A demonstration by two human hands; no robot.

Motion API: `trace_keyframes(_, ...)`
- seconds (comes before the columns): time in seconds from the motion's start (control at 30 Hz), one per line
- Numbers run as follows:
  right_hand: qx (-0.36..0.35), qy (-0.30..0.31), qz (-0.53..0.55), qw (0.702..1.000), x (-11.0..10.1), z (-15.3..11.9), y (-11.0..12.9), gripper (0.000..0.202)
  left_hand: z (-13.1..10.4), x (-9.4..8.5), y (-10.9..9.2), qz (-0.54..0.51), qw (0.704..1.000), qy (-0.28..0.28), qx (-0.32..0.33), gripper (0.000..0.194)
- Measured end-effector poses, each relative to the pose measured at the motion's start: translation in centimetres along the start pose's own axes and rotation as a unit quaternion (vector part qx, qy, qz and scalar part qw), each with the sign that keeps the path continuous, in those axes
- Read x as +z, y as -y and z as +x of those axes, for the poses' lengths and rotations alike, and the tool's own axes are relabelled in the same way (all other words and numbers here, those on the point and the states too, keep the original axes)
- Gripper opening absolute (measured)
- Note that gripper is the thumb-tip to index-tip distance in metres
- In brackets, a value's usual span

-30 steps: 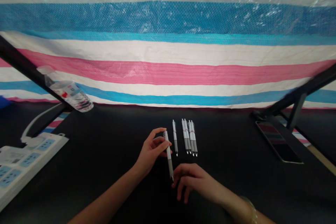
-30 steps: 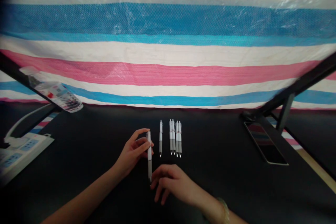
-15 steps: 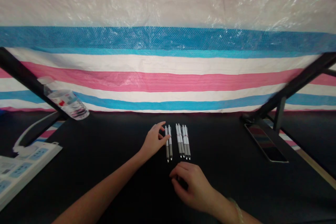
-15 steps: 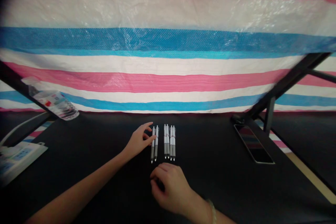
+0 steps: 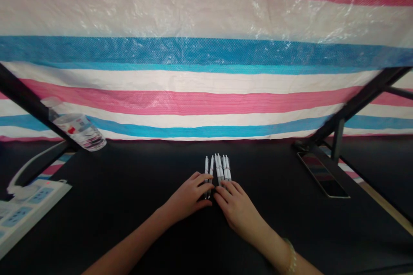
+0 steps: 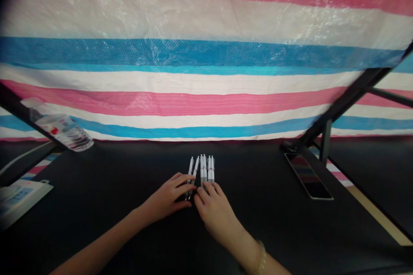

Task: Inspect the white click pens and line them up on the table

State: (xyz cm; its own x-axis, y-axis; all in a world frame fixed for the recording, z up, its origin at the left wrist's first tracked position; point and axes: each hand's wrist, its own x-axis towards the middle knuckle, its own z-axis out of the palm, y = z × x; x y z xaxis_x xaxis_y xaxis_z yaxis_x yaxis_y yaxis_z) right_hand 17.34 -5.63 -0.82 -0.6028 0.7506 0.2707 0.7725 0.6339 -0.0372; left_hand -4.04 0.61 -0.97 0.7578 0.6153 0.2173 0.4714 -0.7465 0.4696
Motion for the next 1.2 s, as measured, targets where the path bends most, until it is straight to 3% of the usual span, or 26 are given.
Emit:
trace_keyframes(0.1, -0.018, -0.008, -0.019, 1.0, -0.2, 0.2, -0.1, 0.015, 0.0, 0.4, 0.3, -0.004, 1.0, -0.031, 0.0, 0.031)
trace_keyframes(0.3, -0.078, -0.011, -0.018, 0.997, -0.8, 0.6, -0.1, 0.005, -0.2, 1.2, 0.7, 0.015, 0.997, -0.071, 0.012, 0.034)
trace_keyframes(0.5, -0.13, -0.008, 0.004, 0.991, -1.7, 0.5, 0.3, 0.014, -0.2, 1.4, 0.2, 0.032, 0.996, -0.082, 0.004, 0.029)
trace_keyframes(0.63, -0.118, -0.004, -0.007, 0.993, -1.3, 0.3, 0.5, 0.008, -0.2, 1.5, -0.3, 0.047, 0.995, -0.085, -0.006, 0.025)
trace_keyframes(0.77, -0.129, -0.012, -0.016, 0.991, -1.1, 0.3, 0.6, 0.016, -0.4, 1.8, -0.3, 0.052, 0.995, -0.09, -0.003, 0.026)
trace_keyframes(0.9, -0.117, -0.048, 0.066, 0.99, -3.3, 0.0, 0.2, 0.019, -0.9, 1.1, -0.9, 0.019, 0.995, -0.099, -0.009, 0.038)
trace_keyframes(1.0, -0.044, -0.105, 0.172, 0.979, -5.2, -1.1, -0.2, 0.017, -1.7, -0.4, -2.0, -0.031, 0.992, -0.116, -0.044, 0.045)
trace_keyframes(1.07, 0.05, -0.207, 0.26, 0.942, -5.7, -2.2, -0.2, 0.013, -2.6, -1.2, -3.1, -0.087, 0.984, -0.126, -0.093, 0.043)
trace_keyframes(1.1, 0.116, -0.255, 0.306, 0.91, -5.7, -2.8, -0.1, 0.011, -3.1, -1.5, -3.6, -0.121, 0.977, -0.125, -0.125, 0.043)
trace_keyframes(1.17, 0.25, -0.35, 0.402, 0.808, -5.2, -3.8, 0.4, 0.007, -4.0, -1.4, -4.7, -0.203, 0.951, -0.138, -0.187, 0.044)
trace_keyframes(1.2, 0.304, -0.363, 0.452, 0.756, -4.8, -4.1, 0.8, 0.01, -4.5, -1.1, -5.2, -0.257, 0.932, -0.14, -0.216, 0.044)
